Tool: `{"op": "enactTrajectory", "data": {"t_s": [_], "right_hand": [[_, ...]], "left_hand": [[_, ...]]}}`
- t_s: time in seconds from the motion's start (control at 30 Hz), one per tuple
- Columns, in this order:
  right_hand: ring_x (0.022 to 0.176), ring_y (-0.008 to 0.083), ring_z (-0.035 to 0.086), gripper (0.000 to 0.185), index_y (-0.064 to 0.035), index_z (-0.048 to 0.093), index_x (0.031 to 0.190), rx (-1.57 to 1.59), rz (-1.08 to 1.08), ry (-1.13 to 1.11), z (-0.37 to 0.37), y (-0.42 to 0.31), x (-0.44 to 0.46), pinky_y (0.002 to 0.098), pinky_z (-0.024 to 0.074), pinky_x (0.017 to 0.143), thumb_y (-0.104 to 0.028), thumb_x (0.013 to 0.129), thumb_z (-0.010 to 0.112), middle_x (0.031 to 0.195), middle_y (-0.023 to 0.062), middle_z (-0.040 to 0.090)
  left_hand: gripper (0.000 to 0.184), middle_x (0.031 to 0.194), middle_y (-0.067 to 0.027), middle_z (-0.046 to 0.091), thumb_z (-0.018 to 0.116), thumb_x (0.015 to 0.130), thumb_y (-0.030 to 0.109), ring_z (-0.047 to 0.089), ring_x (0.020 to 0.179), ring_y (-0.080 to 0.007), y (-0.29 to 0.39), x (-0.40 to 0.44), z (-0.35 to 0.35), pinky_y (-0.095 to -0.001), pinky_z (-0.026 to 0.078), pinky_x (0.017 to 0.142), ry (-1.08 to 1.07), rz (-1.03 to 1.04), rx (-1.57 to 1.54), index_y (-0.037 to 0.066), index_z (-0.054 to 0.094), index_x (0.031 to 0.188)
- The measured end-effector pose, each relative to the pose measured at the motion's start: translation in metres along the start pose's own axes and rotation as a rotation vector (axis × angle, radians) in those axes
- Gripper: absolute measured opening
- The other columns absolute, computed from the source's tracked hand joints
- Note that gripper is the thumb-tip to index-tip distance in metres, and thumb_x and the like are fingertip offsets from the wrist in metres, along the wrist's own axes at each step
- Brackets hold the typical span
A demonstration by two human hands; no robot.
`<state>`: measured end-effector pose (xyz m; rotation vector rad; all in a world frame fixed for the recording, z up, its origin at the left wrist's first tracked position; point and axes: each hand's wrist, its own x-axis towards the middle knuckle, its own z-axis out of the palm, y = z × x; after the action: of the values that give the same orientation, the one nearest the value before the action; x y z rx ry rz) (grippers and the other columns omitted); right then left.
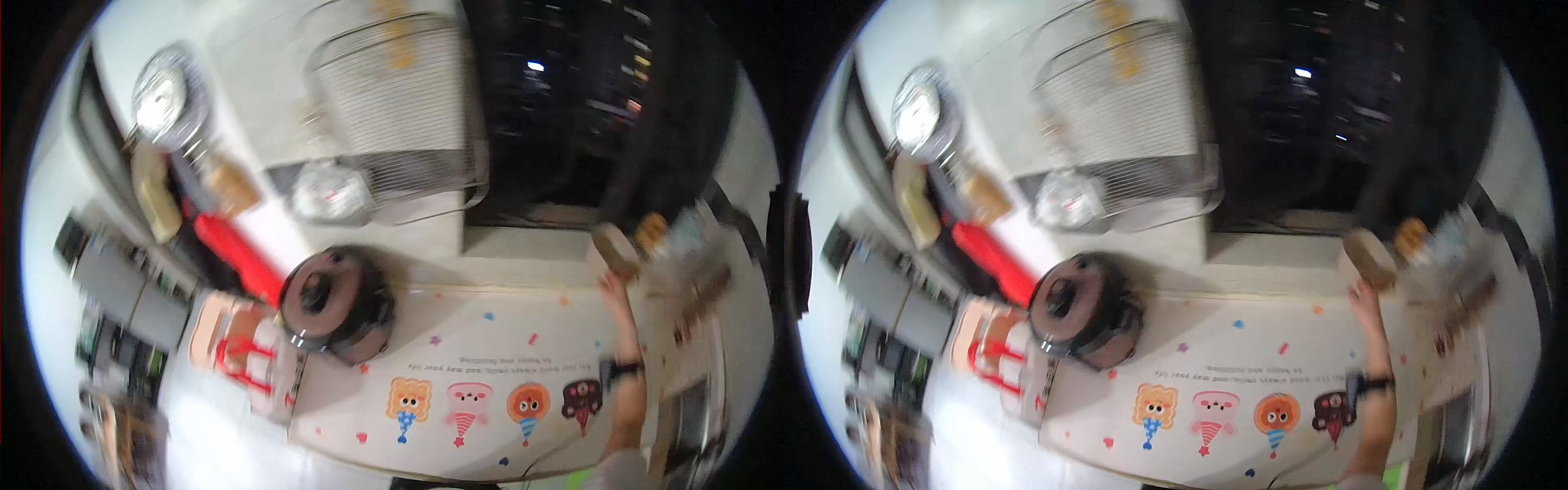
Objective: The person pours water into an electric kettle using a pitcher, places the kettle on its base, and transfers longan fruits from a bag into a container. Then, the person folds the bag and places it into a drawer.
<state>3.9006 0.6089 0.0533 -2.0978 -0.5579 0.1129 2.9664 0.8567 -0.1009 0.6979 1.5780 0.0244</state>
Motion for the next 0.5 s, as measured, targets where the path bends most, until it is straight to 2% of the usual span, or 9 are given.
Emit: {"op": "enactTrajectory", "data": {"t_s": [0.03, 0.07, 0.2, 0.23, 0.27, 0.3, 0.33, 0.37, 0.5], "right_hand": [[0.126, 0.023, 0.04, 0.046, 0.0024, 0.045, 0.126, 0.213, 0.095, -0.066, 0.01, -0.051, -0.051, 0.0324, 0.0325, 0.102, -0.01, 0.084, 0.059, 0.13, 0.0164, 0.047], [0.131, 0.0221, 0.033, 0.051, 0.0001, 0.042, 0.13, 0.145, 0.054, -0.233, 0.018, -0.053, -0.084, 0.033, 0.0296, 0.105, -0.011, 0.083, 0.061, 0.137, 0.0127, 0.041], [0.114, 0.0254, 0.047, 0.044, 0.0008, 0.051, 0.117, 0.029, -0.255, -0.801, 0.086, -0.147, -0.214, 0.0332, 0.0415, 0.093, -0.012, 0.078, 0.068, 0.123, 0.0134, 0.048], [0.111, 0.0264, 0.049, 0.042, 0.0018, 0.053, 0.114, 0.256, 0.084, -0.993, 0.108, -0.182, -0.239, 0.0337, 0.0417, 0.092, -0.015, 0.078, 0.069, 0.12, 0.0157, 0.049], [0.11, 0.03, 0.05, 0.047, 0.0039, 0.05, 0.117, 0.0, -0.288, -1.071, 0.133, -0.201, -0.255, 0.0353, 0.0418, 0.092, -0.019, 0.079, 0.067, 0.121, 0.0181, 0.046], [0.11, 0.032, 0.049, 0.049, 0.0056, 0.049, 0.117, -0.006, -0.411, -1.145, 0.165, -0.196, -0.273, 0.0363, 0.0417, 0.092, -0.021, 0.08, 0.066, 0.122, 0.0195, 0.045], [0.111, 0.0339, 0.049, 0.051, 0.0073, 0.048, 0.117, -0.01, -0.535, -1.211, 0.198, -0.188, -0.289, 0.0373, 0.0415, 0.093, -0.024, 0.08, 0.065, 0.124, 0.0208, 0.044], [0.111, 0.0339, 0.049, 0.051, 0.0073, 0.048, 0.117, -0.011, -0.539, -1.212, 0.223, -0.192, -0.306, 0.0373, 0.0415, 0.093, -0.024, 0.08, 0.065, 0.124, 0.0208, 0.044], [0.114, 0.0372, 0.047, 0.051, 0.01, 0.05, 0.113, -0.129, -0.758, -1.094, 0.308, -0.204, -0.353, 0.0399, 0.0412, 0.093, -0.026, 0.08, 0.064, 0.128, 0.0259, 0.041]], "left_hand": [[0.026, 0.089, -0.0111, 0.057, 0.057, 0.085, 0.031, 0.057, 0.081, -0.0253, -0.02, -0.006, -0.01, -0.043, 0.049, 0.069, 0.029, 0.002, -0.111, 0.01, 0.052, 0.1], [0.027, 0.089, -0.011, 0.057, 0.057, 0.085, 0.032, 0.057, 0.081, -0.0252, -0.028, -0.009, -0.017, -0.043, 0.049, 0.069, 0.054, 0.027, -0.236, 0.01, 0.052, 0.1], [0.028, 0.09, -0.0105, 0.056, 0.057, 0.086, 0.033, 0.056, 0.081, -0.0247, 0.03, -0.007, -0.052, -0.0432, 0.049, 0.07, 0.281, 0.292, -0.58, 0.011, 0.051, 0.101], [0.028, 0.084, -0.0069, 0.054, 0.06, 0.085, 0.036, 0.054, 0.073, -0.0207, 0.07, -0.011, -0.055, -0.0384, 0.047, 0.063, 0.445, 0.416, -0.491, 0.011, 0.052, 0.095], [0.032, 0.084, -0.0052, 0.054, 0.062, 0.084, 0.038, 0.054, 0.073, -0.0188, 0.106, -0.005, -0.068, -0.0358, 0.047, 0.062, 0.512, 0.571, -0.342, 0.011, 0.05, 0.095], [0.036, 0.086, -0.0063, 0.055, 0.062, 0.083, 0.04, 0.054, 0.075, -0.0142, 0.146, -0.003, -0.084, -0.0304, 0.046, 0.058, 0.469, 0.639, -0.202, 0.008, 0.052, 0.096], [0.042, 0.092, -0.0074, 0.056, 0.061, 0.084, 0.038, 0.054, 0.075, -0.0146, 0.2, -0.036, -0.056, -0.0281, 0.046, 0.06, 0.634, 0.732, -0.166, 0.004, 0.051, 0.108], [0.05, 0.098, -0.0086, 0.056, 0.064, 0.082, 0.033, 0.056, 0.078, -0.0163, 0.238, -0.047, -0.051, -0.0283, 0.047, 0.064, 0.579, 0.826, -0.141, 0.002, 0.047, 0.117], [0.054, 0.103, -0.0082, 0.058, 0.069, 0.078, 0.022, 0.058, 0.085, -0.0195, 0.326, 0.001, -0.053, -0.033, 0.048, 0.074, 0.579, 1.208, 0.492, 0.002, 0.046, 0.122]]}}
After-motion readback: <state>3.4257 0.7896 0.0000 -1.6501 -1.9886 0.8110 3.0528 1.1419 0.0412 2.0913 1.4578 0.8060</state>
